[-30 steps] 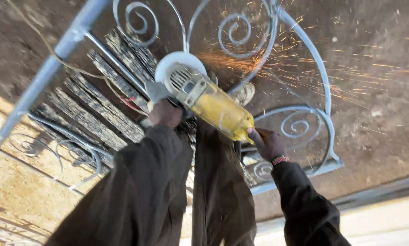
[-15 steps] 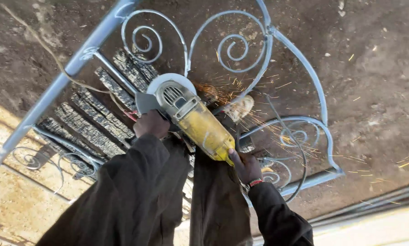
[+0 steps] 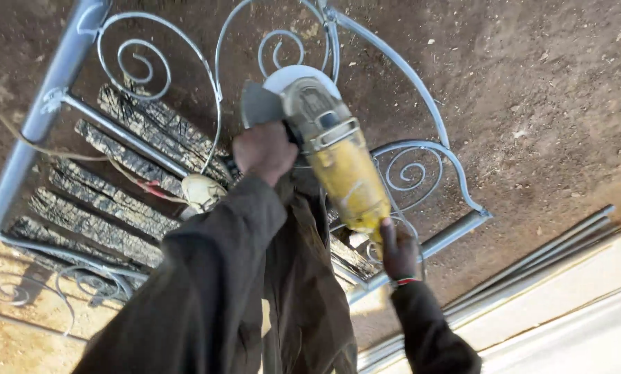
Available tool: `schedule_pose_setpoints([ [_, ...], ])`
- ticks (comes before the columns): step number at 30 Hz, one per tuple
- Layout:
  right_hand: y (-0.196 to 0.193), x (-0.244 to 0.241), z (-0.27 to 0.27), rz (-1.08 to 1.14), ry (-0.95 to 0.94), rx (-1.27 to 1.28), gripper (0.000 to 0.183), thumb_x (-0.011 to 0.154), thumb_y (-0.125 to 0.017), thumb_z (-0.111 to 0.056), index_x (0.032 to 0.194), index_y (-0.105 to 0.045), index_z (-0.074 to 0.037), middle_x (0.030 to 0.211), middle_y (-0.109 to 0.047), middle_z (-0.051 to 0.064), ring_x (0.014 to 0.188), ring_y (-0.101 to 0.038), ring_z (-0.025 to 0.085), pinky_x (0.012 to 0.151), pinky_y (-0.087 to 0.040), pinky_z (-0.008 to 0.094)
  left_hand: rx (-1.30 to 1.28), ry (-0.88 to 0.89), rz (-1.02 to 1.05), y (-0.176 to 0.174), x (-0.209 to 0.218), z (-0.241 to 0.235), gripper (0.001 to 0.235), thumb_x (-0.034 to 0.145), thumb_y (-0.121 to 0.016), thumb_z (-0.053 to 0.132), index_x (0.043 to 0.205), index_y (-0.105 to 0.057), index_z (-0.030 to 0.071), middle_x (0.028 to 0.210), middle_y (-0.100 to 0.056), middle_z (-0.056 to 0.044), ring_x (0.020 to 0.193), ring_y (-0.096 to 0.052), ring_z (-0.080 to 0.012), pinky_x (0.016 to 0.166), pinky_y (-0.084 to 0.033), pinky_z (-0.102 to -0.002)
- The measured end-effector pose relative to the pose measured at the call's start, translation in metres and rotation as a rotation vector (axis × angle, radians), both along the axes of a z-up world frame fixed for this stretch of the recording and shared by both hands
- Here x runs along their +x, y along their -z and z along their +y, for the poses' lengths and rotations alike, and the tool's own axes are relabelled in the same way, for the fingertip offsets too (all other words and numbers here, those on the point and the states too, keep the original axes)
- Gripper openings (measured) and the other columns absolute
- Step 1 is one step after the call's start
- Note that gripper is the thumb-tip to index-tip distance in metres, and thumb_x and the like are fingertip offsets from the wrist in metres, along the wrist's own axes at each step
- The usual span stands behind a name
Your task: Grinding and smoothing the welds on a decorative metal gate using a handheld angle grinder.
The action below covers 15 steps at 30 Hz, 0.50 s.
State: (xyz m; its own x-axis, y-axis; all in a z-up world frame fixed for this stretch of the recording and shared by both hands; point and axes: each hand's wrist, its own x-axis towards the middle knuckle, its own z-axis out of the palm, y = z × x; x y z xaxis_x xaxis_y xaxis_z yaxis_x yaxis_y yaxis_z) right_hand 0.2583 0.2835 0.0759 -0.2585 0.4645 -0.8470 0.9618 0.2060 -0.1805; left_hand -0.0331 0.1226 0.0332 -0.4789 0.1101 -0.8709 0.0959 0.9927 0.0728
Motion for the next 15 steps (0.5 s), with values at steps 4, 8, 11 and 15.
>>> schedule_pose_setpoints([
  [4,-0.01,-0.027,0.028,0.008,0.04,0.016,0.074,0.102,-0.038,-0.07,0.089,-0.077,-0.008,0.082,-0.073,0.026,0.1,-0.068,0.05,0.082,-0.049,0.059,0.082,0.088,0.054,0.036,-0.002,0.052,0.031,0.084,-0.055,0.027,0.096,-0.081,0.014,0.093,-0.079,-0.012,0.098,-0.076,-0.0391,0.08,-0.056,-0.046],
  [8,0.028,-0.011,0.035,0.001,0.109,0.001,0.078,0.1,-0.038,-0.075,0.083,-0.077,-0.01,0.08,-0.072,0.026,0.095,-0.067,0.05,0.085,-0.047,0.06,0.039,0.123,0.157,0.051,-0.022,0.066,0.03,0.082,-0.056,0.025,0.094,-0.081,0.014,0.093,-0.079,-0.013,0.098,-0.076,-0.0392,0.079,-0.057,-0.047],
  [11,0.02,-0.025,0.0,0.054,0.242,-0.052,0.075,0.102,-0.042,-0.071,0.074,-0.075,-0.009,0.073,-0.072,0.021,0.085,-0.068,0.042,0.081,-0.048,0.053,-0.001,0.228,0.207,0.053,-0.034,0.059,0.026,0.084,-0.058,0.023,0.088,-0.081,0.015,0.084,-0.078,-0.011,0.09,-0.077,-0.038,0.073,-0.055,-0.045],
  [15,0.041,-0.014,-0.05,0.033,0.416,-0.052,0.071,0.097,-0.04,-0.068,0.062,-0.064,-0.012,0.053,-0.053,0.004,0.052,-0.049,0.018,0.051,-0.032,0.038,-0.137,0.36,0.257,0.033,-0.053,0.06,0.025,0.096,-0.07,0.039,0.076,-0.075,0.024,0.069,-0.07,0.001,0.067,-0.068,-0.0213,0.058,-0.048,-0.036],
])
